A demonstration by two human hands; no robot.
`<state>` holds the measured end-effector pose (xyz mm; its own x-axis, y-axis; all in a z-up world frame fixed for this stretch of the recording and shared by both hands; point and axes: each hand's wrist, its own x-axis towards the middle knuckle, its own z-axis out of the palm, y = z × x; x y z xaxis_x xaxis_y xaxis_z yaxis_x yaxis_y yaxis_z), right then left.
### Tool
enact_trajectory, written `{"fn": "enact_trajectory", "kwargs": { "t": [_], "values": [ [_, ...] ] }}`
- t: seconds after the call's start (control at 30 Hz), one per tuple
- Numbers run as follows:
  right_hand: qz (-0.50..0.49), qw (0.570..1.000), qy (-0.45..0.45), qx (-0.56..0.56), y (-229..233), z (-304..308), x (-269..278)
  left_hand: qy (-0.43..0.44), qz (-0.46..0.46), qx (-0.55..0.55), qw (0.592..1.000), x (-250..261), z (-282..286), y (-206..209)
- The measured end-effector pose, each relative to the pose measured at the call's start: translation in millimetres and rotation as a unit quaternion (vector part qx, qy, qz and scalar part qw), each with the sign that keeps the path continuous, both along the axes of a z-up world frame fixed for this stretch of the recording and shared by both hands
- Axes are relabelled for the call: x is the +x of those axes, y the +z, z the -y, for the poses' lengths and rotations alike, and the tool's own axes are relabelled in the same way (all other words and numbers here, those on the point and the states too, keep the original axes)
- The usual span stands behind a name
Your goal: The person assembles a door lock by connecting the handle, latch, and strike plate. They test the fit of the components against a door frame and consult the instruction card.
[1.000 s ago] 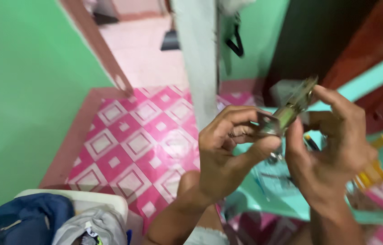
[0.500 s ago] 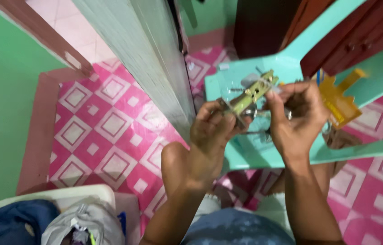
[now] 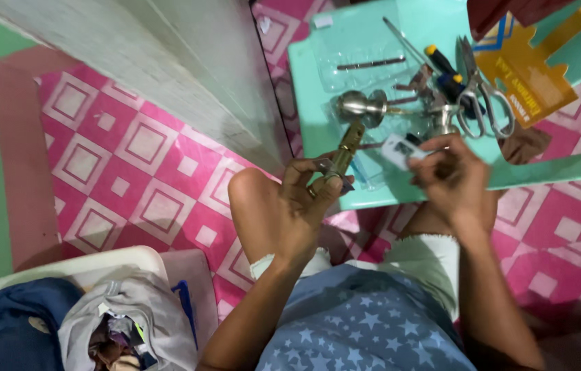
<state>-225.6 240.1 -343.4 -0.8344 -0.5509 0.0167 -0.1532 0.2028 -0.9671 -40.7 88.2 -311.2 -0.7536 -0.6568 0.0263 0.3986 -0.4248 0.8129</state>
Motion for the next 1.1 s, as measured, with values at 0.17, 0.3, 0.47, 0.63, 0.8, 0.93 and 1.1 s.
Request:
{"fn": "enact_trajectory", "kwargs": {
  "t": [0.17,0.3,0.47,0.63,0.8,0.93,1.1],
  "values": [
    [0.037,0.998,-0.041,0.021,-26.9,24.2,25.1,0.027,0.055,0.002,0.998,3.8,1.1,-15.7],
    [-0.001,0.999,-0.039,0.036,-26.9,35.3,35.6,0.028,0.071,0.015,0.997,6.4,2.6,-25.7],
    [-0.111,0.985,-0.024,0.133,-17.9,30.8,43.7,0.019,0.073,0.030,0.997,5.0,1.4,-30.7],
    [-0.202,0.976,0.018,0.077,-6.9,18.7,41.7,0.017,0.081,0.025,0.996,8.2,3.1,-34.1],
    [-0.215,0.970,-0.026,0.108,6.8,-5.5,26.9,0.007,0.075,0.015,0.997,13.6,8.2,-35.9],
    [-0.236,0.965,-0.055,0.098,11.7,-14.7,13.8,0.008,0.093,0.021,0.995,14.0,9.2,-37.1],
    [-0.228,0.967,-0.058,0.100,11.9,-16.1,18.2,0.000,0.102,0.029,0.994,13.1,7.4,-41.3]
  ]
}}
